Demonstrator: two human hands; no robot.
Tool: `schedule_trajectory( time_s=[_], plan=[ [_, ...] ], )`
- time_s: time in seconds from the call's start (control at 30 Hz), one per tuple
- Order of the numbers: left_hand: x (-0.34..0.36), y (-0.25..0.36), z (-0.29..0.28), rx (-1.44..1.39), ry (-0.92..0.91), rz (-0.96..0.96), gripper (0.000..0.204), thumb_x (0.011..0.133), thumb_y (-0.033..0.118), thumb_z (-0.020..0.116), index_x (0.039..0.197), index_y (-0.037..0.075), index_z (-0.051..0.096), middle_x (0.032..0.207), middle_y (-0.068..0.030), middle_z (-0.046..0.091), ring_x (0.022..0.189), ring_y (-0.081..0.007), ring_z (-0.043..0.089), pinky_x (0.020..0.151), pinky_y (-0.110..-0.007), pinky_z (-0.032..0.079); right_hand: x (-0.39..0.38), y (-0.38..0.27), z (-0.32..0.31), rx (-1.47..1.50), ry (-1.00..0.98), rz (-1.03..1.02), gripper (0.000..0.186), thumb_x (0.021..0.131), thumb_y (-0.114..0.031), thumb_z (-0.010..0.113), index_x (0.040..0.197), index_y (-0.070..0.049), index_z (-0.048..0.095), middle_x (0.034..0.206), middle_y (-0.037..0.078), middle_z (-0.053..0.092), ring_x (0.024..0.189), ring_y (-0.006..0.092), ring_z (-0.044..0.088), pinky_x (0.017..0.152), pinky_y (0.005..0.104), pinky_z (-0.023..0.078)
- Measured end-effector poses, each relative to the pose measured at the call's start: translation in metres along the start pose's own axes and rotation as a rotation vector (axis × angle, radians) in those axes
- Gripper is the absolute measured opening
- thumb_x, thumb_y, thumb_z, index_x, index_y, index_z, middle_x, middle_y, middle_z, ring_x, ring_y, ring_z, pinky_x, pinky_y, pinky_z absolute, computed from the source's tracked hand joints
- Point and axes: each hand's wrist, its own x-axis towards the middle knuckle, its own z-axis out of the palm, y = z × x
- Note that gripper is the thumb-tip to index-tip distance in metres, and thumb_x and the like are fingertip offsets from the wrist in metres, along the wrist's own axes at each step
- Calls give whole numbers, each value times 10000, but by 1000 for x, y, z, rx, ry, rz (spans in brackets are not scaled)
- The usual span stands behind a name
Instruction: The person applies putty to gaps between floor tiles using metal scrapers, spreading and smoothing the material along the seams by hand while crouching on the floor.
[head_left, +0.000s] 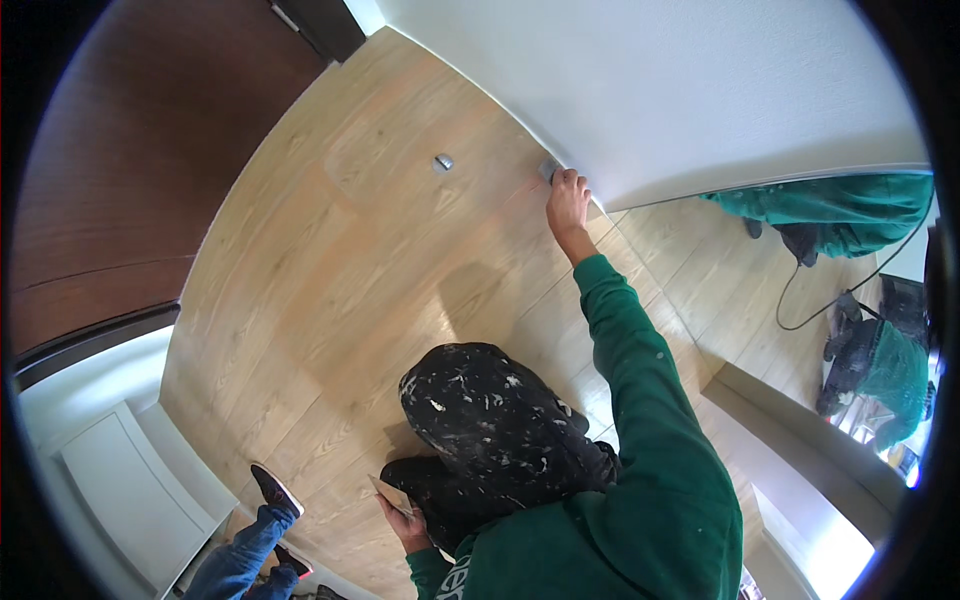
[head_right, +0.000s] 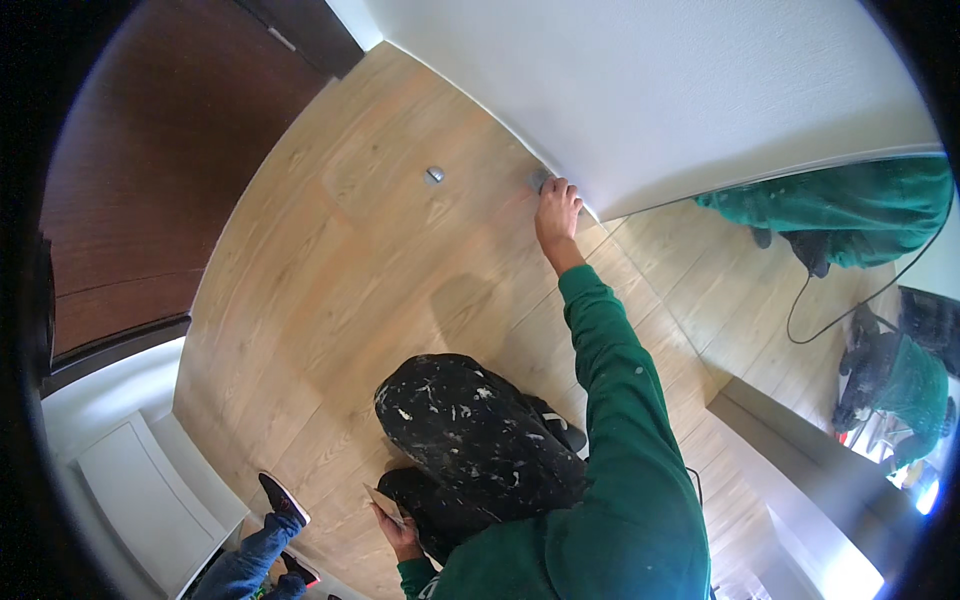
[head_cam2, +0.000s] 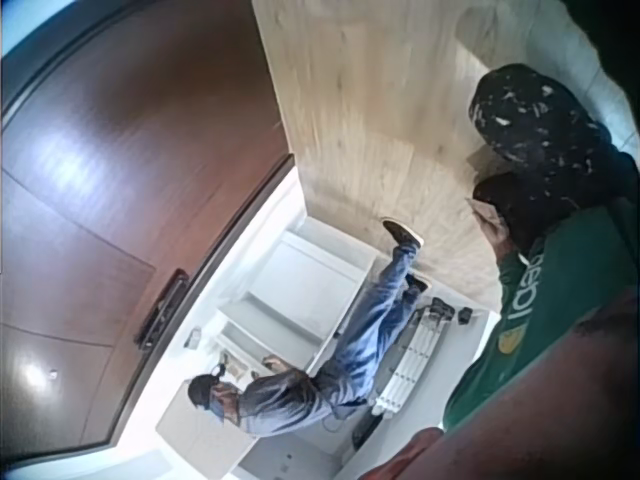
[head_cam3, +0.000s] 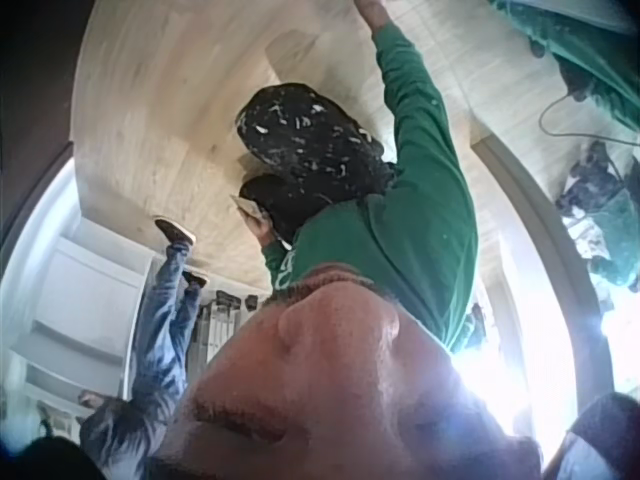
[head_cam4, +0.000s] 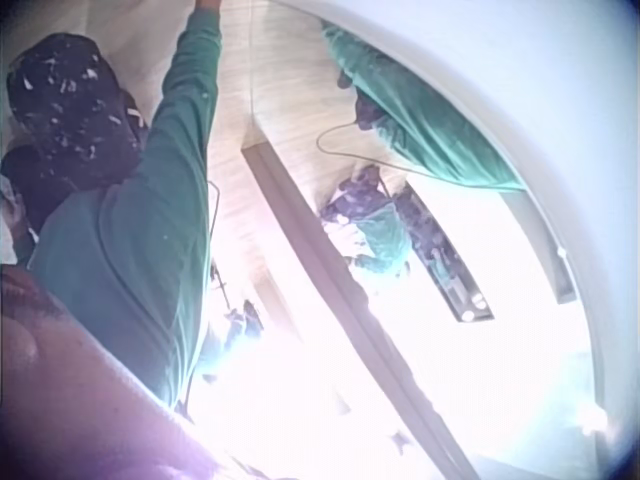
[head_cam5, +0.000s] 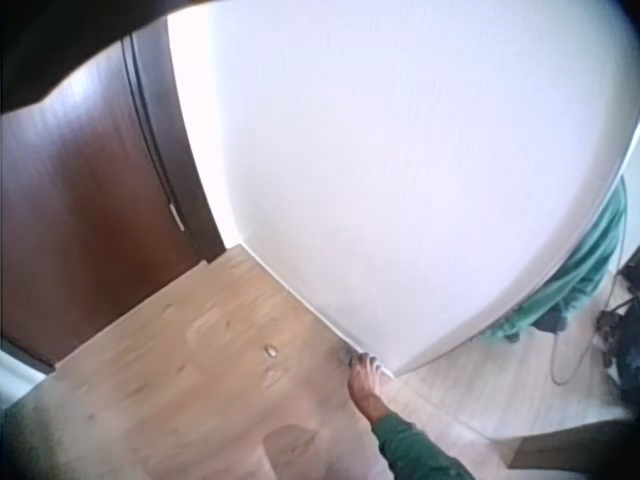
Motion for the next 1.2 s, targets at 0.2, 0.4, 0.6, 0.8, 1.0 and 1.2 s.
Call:
schedule_trajectory(
  time_s=[0.2,0.4,0.6,0.8,1.0,1.2],
  plan=[
    [-19,4,19,42,-249,-42,383,1000,461,504,1156,143,650,1031,-34,731,784,-172,722,618,-290,611,0,4,6,-2,-5,22,324,874,-80,546,1189,-11,581,1154,134,553,1102,336,535,888,487,474],
    [-9,2,6,-66,-48,13,384,995,465,513,1156,140,642,1038,-29,728,807,-175,720,647,-296,612,-22,-30,-3,53,-219,-80,317,877,-95,548,1182,-14,584,1204,131,534,1138,343,519,909,509,473],
    [13,1,-28,-77,-189,-35,372,996,445,520,1154,131,641,1000,-42,732,807,-180,718,645,-306,610,-91,-82,14,40,-248,-150,366,883,-117,542,1242,-49,571,1233,136,515,1158,346,503,893,517,485],
    [-11,0,8,-178,30,21,368,1004,453,497,1111,135,649,910,-51,736,718,-179,720,560,-290,612,-80,-83,-4,158,-368,-247,363,866,-94,541,1227,-68,581,1250,136,518,1158,351,503,889,508,485],
    [-14,0,12,-104,-100,-4,409,1018,468,455,1144,128,643,964,-44,732,799,-185,722,616,-294,620,-14,-17,-9,234,-23,11,286,895,-49,487,1151,-68,614,1171,165,575,1131,357,537,891,516,484],
    [0,5,-15,-8,-185,20,400,1022,449,457,1168,125,638,1037,-42,723,826,-173,716,666,-296,616,21,-12,-12,79,-143,29,269,890,-56,500,1137,-29,605,1192,146,561,1151,349,531,899,545,484]
  ],
)
